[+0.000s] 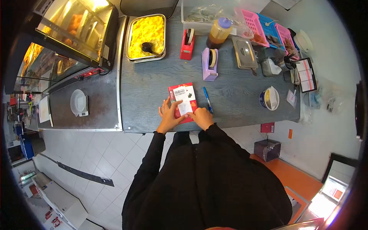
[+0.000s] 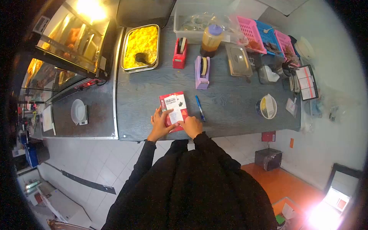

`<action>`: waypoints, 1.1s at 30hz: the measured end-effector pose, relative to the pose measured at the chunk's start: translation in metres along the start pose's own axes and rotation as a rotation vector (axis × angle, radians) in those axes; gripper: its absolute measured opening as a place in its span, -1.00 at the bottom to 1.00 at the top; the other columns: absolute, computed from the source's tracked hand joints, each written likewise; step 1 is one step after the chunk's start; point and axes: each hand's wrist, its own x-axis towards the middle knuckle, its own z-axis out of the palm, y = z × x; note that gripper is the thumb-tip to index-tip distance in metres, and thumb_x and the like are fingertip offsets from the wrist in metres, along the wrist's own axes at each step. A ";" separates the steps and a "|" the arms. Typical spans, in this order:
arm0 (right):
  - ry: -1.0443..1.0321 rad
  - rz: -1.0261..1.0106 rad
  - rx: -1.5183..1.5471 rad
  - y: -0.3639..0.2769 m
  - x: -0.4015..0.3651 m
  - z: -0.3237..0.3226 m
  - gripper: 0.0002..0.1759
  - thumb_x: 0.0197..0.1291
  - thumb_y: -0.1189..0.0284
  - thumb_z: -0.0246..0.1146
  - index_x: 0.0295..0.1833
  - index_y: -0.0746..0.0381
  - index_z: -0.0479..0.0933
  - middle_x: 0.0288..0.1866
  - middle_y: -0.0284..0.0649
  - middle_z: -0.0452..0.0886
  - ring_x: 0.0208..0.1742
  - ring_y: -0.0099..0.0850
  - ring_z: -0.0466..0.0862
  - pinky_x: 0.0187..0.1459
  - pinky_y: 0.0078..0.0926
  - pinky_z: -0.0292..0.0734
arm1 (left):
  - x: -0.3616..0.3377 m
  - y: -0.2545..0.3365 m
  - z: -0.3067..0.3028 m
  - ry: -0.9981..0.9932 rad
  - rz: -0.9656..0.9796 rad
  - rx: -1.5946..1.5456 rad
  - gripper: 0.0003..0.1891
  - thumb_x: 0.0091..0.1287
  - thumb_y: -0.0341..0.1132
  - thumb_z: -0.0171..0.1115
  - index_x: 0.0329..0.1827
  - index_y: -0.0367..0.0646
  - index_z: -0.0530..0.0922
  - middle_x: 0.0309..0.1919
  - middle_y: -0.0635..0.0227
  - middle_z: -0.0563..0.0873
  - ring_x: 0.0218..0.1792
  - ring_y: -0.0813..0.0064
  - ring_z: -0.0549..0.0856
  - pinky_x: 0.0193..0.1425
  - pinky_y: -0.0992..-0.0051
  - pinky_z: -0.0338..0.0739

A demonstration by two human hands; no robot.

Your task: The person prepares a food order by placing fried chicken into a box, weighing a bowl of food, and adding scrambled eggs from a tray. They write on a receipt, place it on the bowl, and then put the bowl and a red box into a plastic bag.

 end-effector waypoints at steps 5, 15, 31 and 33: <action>-0.079 -0.101 -0.097 0.082 -0.035 0.006 -0.49 0.05 0.05 0.29 -0.44 0.37 0.61 -0.45 0.16 0.60 -0.29 0.07 0.64 -0.28 -0.06 0.53 | 0.008 -0.001 0.027 0.196 -0.026 0.031 -0.33 -0.07 0.11 0.46 0.11 0.09 0.44 0.27 -0.03 0.29 0.40 0.02 0.13 0.29 -0.25 -0.20; -0.116 0.421 0.339 0.368 -0.189 -0.056 -0.56 0.18 0.12 0.25 -0.46 0.33 0.52 -0.65 -0.24 0.54 -0.69 -0.49 0.53 -0.68 -0.50 0.38 | -0.009 0.039 0.056 0.263 -0.228 0.219 0.12 -0.39 0.29 0.51 0.33 0.11 0.22 0.29 0.22 0.32 0.31 0.20 0.32 0.23 -0.26 -0.02; 0.133 0.474 0.684 0.553 -0.271 -0.142 -0.48 0.22 0.01 0.15 -0.40 0.32 0.54 -0.61 -0.15 0.56 -0.67 -0.35 0.54 -0.53 -0.38 0.47 | -0.006 0.183 0.175 0.625 -0.383 0.322 -0.06 -0.28 0.09 0.52 0.28 0.19 0.30 0.08 0.05 0.44 0.08 0.00 0.48 0.09 0.07 0.40; 0.230 0.389 0.645 0.582 -0.243 -0.171 -0.50 0.22 0.02 0.16 -0.37 0.31 0.54 -0.58 -0.14 0.57 -0.63 -0.32 0.55 -0.48 -0.36 0.48 | 0.006 0.207 0.216 0.593 -0.296 0.399 -0.06 -0.25 0.12 0.50 0.29 0.16 0.29 0.10 0.04 0.42 0.10 0.01 0.46 0.07 0.07 0.40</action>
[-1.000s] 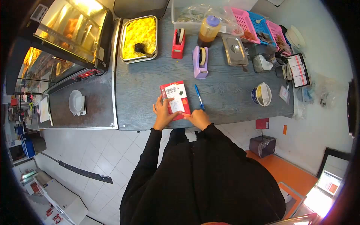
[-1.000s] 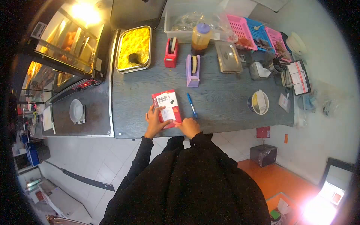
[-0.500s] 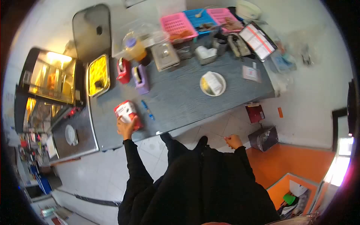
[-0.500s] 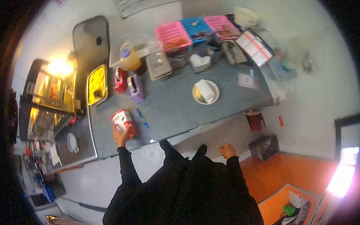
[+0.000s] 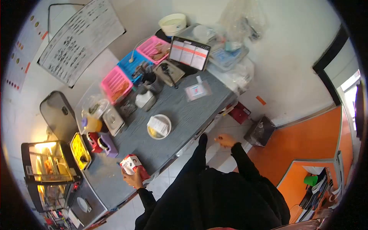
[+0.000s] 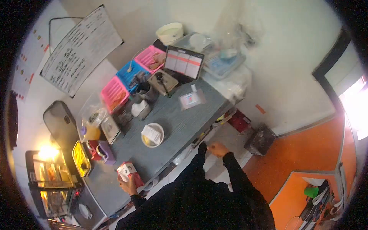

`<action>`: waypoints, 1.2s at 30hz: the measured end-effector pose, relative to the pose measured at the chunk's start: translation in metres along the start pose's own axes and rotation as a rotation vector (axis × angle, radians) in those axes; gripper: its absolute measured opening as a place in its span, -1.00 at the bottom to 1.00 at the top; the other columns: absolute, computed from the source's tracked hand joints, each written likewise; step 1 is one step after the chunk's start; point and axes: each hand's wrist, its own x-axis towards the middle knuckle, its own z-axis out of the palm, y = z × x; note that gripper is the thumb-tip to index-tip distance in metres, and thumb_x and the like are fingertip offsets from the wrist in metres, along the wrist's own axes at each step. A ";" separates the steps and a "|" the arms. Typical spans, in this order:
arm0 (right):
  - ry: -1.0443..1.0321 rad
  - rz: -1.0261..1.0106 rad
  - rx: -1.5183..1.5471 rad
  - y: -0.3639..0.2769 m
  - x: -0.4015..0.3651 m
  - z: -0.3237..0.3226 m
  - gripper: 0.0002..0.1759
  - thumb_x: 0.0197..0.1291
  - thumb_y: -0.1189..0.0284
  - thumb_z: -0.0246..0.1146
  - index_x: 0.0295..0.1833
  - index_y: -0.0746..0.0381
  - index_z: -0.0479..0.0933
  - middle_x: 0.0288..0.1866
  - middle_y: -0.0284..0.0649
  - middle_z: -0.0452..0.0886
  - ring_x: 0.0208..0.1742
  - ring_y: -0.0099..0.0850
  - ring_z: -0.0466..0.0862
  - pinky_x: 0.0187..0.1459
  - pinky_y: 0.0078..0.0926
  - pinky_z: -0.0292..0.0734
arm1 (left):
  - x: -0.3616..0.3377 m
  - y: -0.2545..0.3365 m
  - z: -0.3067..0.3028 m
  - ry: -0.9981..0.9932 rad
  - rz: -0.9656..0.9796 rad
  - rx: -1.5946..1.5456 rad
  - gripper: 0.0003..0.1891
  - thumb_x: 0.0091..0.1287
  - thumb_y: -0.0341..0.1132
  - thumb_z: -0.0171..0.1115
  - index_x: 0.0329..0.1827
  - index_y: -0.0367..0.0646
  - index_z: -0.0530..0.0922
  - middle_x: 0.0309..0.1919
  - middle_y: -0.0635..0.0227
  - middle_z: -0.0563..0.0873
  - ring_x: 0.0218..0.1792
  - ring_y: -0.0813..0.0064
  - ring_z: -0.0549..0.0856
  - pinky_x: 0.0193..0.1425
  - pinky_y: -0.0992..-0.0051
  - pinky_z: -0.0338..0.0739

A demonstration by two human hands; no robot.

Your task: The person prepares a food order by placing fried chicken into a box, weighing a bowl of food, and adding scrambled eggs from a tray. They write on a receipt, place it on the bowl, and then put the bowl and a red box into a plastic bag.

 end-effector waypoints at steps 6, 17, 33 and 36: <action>0.932 -0.468 -0.070 -0.044 0.100 -0.141 -0.85 0.19 0.41 0.18 -0.26 0.29 0.50 -0.42 -0.12 0.57 -0.35 -0.24 0.59 -0.27 -0.34 0.47 | 0.031 0.071 0.078 0.084 -0.083 0.311 -0.11 -0.08 0.32 0.32 0.29 0.07 0.29 0.15 0.05 0.40 0.16 0.03 0.42 0.10 0.04 0.36; 0.584 0.037 -0.547 0.030 0.191 -0.309 -0.69 0.11 0.51 0.08 0.02 0.24 0.43 -0.27 0.08 0.58 -0.20 0.07 0.59 -0.10 -0.13 0.52 | 0.012 0.397 0.063 0.253 0.734 -0.432 -0.56 0.22 -0.26 0.27 0.11 -0.27 0.41 0.06 0.09 0.51 0.18 0.08 0.40 0.26 0.13 0.19; 0.086 -0.140 0.476 0.037 0.166 -0.366 -0.64 0.25 0.21 0.22 -0.39 0.31 0.44 -0.49 -0.30 0.50 -0.42 -0.54 0.50 -0.38 -0.51 0.41 | -0.246 0.619 0.174 -0.838 1.199 -0.580 -0.60 0.19 -0.17 0.26 0.04 -0.13 0.48 -0.14 0.19 0.57 -0.07 0.16 0.58 -0.06 0.24 0.43; 0.018 -0.276 0.454 0.011 0.152 -0.383 -0.75 0.27 0.33 0.22 -0.36 0.29 0.44 -0.52 -0.38 0.46 -0.45 -0.63 0.44 -0.39 -0.58 0.39 | -0.261 0.646 0.188 -0.764 1.142 -0.524 -0.66 0.20 -0.15 0.26 -0.06 -0.15 0.48 -0.22 0.17 0.59 -0.17 0.09 0.60 -0.13 0.24 0.47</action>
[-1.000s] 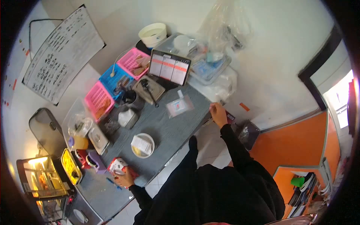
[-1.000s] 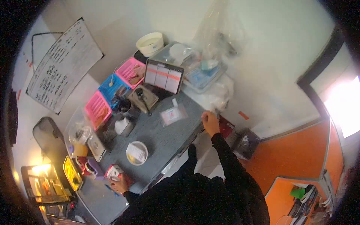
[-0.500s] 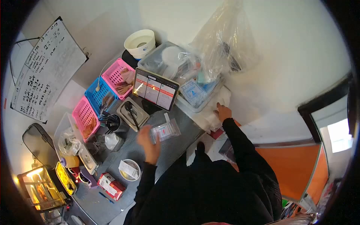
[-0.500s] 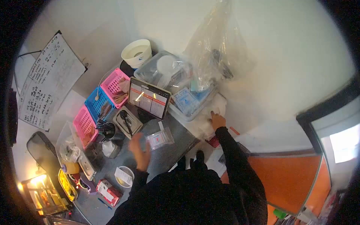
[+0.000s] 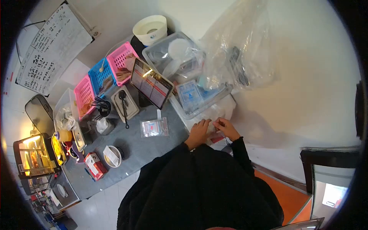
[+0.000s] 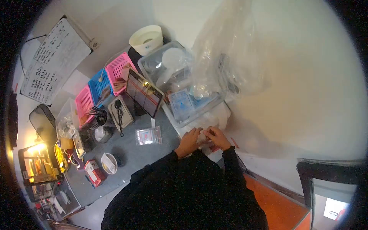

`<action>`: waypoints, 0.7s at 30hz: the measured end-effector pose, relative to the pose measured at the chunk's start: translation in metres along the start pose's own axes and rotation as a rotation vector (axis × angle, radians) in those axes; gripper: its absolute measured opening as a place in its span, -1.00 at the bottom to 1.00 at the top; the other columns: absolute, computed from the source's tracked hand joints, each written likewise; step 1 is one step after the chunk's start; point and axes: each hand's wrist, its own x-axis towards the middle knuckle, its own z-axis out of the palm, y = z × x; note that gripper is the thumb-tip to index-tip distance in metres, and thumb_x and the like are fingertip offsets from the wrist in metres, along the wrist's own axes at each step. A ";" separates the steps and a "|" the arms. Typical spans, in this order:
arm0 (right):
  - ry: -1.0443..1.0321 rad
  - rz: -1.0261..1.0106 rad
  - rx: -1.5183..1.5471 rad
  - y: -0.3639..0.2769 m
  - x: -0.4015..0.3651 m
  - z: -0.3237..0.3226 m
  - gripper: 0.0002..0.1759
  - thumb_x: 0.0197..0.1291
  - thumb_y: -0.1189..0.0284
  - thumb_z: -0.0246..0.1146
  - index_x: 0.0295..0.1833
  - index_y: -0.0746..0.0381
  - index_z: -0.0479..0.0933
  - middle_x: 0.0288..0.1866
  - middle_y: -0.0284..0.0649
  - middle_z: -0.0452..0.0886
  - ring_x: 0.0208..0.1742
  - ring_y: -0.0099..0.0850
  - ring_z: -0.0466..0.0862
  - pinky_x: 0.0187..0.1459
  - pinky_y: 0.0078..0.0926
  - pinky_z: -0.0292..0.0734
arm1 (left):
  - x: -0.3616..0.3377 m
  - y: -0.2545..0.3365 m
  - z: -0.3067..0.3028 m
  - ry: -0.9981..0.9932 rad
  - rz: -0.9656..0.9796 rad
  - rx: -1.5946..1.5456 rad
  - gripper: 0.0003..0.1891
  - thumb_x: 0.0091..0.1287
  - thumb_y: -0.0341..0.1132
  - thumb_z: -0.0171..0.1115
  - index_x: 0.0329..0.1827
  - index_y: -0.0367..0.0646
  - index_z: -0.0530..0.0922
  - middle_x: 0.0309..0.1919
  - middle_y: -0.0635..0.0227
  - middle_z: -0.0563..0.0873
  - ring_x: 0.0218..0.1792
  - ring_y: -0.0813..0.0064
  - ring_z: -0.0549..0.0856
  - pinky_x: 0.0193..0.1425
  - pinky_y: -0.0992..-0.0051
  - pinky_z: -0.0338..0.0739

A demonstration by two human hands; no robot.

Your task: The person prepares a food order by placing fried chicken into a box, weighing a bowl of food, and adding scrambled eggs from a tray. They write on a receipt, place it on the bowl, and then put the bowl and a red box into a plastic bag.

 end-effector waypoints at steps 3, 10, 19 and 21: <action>-0.048 -0.033 -0.181 0.006 0.006 -0.018 -0.76 0.28 0.30 0.20 -0.26 0.28 0.50 -0.45 -0.36 0.53 -0.40 -0.62 0.51 -0.33 -0.57 0.44 | 0.014 -0.007 0.019 0.026 0.005 -0.024 -0.79 0.19 -0.22 0.26 -0.29 -0.14 0.48 -0.38 0.23 0.59 -0.38 0.05 0.59 -0.29 0.23 0.48; -0.068 -0.532 -0.578 0.012 0.024 -0.015 -0.83 0.16 0.44 0.18 -0.12 0.18 0.53 -0.18 -0.27 0.60 -0.06 -0.26 0.54 -0.04 -0.33 0.45 | -0.011 -0.003 0.017 0.113 0.034 0.021 -0.82 0.12 -0.31 0.29 -0.33 -0.14 0.48 -0.34 0.27 0.57 -0.25 0.19 0.58 -0.19 0.27 0.44; -0.252 -0.632 -1.209 0.002 0.051 -0.015 -0.93 -0.02 0.43 0.15 -0.44 0.15 0.54 -0.23 -0.29 0.51 0.02 -0.20 0.45 -0.04 -0.18 0.37 | -0.020 0.003 0.030 0.180 0.026 0.084 -0.83 0.15 -0.36 0.23 -0.23 -0.16 0.47 -0.27 0.27 0.57 -0.16 0.21 0.56 -0.03 0.29 0.41; -0.332 -0.844 -1.152 -0.013 0.056 -0.007 -0.91 -0.02 0.42 0.14 -0.44 0.17 0.53 -0.29 -0.26 0.55 -0.02 -0.20 0.49 -0.04 -0.17 0.35 | -0.021 0.003 0.029 0.201 0.056 0.113 -0.84 0.15 -0.38 0.24 -0.25 -0.17 0.47 -0.28 0.27 0.58 -0.17 0.19 0.57 -0.05 0.30 0.43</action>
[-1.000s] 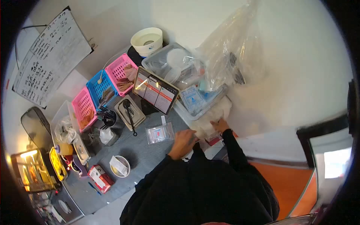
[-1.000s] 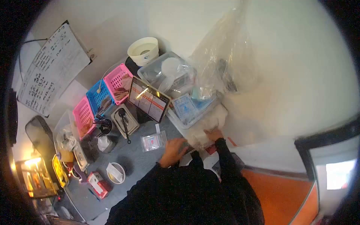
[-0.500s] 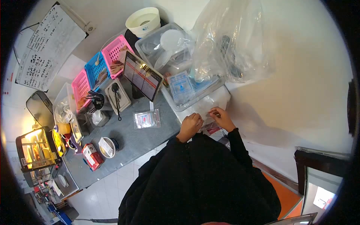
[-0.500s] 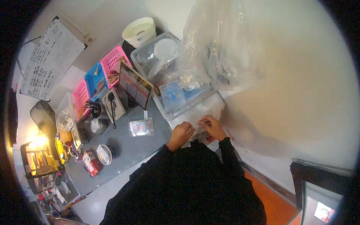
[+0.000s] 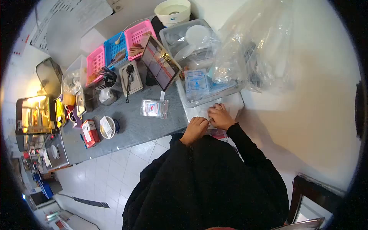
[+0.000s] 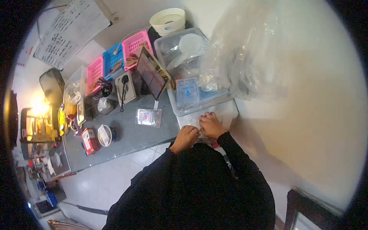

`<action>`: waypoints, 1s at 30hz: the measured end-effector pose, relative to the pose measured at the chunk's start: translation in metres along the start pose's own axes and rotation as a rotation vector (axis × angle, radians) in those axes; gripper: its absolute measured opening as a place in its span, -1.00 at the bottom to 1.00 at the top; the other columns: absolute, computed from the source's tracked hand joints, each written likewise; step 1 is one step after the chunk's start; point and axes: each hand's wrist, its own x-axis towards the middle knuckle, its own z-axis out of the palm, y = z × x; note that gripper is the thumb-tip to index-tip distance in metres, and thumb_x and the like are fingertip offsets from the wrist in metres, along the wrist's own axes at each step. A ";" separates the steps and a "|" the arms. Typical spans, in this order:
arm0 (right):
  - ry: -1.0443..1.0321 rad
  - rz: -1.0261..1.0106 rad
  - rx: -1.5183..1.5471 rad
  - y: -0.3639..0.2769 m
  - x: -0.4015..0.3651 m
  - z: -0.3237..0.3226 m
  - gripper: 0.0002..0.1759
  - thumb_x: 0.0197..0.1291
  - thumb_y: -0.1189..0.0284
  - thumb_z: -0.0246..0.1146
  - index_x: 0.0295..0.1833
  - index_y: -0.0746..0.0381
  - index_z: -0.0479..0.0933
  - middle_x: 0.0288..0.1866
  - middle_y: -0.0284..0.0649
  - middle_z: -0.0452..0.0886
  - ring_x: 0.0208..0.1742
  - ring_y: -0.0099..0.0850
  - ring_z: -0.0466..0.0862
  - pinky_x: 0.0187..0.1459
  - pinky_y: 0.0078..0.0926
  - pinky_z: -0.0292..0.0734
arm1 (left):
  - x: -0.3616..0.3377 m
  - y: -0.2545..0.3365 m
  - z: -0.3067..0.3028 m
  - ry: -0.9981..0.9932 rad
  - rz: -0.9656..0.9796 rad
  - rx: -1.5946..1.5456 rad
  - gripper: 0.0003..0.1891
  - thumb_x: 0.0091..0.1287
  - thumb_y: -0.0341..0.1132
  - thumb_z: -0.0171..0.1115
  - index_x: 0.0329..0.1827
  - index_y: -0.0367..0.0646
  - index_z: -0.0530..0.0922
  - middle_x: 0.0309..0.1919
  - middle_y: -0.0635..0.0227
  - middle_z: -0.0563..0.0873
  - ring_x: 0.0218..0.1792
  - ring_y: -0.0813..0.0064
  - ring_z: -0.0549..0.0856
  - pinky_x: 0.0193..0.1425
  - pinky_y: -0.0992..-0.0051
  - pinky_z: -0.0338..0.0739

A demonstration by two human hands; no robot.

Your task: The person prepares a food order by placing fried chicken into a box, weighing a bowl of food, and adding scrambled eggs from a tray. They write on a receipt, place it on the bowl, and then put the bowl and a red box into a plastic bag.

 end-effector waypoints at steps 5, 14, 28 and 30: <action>-0.250 0.145 0.258 0.026 0.011 0.020 -0.88 0.06 0.40 0.12 -0.36 0.21 0.51 -0.45 -0.14 0.59 -0.30 -0.09 0.59 -0.22 -0.16 0.42 | -0.002 0.002 -0.001 0.026 0.015 -0.033 -0.82 0.12 -0.38 0.23 -0.24 -0.14 0.47 -0.26 0.29 0.55 -0.15 0.23 0.55 -0.01 0.28 0.39; -0.367 0.139 0.239 0.044 0.037 0.027 -0.63 -0.02 0.25 0.30 -0.07 0.11 0.47 -0.32 -0.13 0.62 -0.21 -0.08 0.62 -0.18 -0.14 0.50 | -0.014 0.001 -0.001 0.170 -0.006 -0.011 -0.82 0.12 -0.34 0.27 -0.26 -0.11 0.48 -0.29 0.35 0.52 -0.17 0.31 0.52 -0.01 0.31 0.36; 0.153 0.154 0.023 0.016 0.014 0.027 -0.73 0.09 0.54 0.09 -0.08 0.19 0.56 -0.10 -0.17 0.56 -0.12 -0.14 0.58 -0.12 -0.23 0.52 | -0.011 -0.008 0.026 0.129 0.000 0.171 -0.58 0.17 -0.15 0.25 -0.03 -0.29 0.46 -0.12 0.11 0.52 -0.06 0.17 0.51 0.10 0.28 0.39; 0.258 0.172 0.030 0.012 0.007 0.031 -0.71 0.08 0.57 0.10 -0.06 0.19 0.56 -0.16 -0.17 0.56 -0.17 -0.13 0.59 -0.15 -0.25 0.52 | -0.009 -0.015 0.035 0.096 -0.028 0.243 -0.51 0.19 -0.12 0.21 0.03 -0.37 0.43 -0.01 0.02 0.50 0.04 0.10 0.49 0.19 0.26 0.36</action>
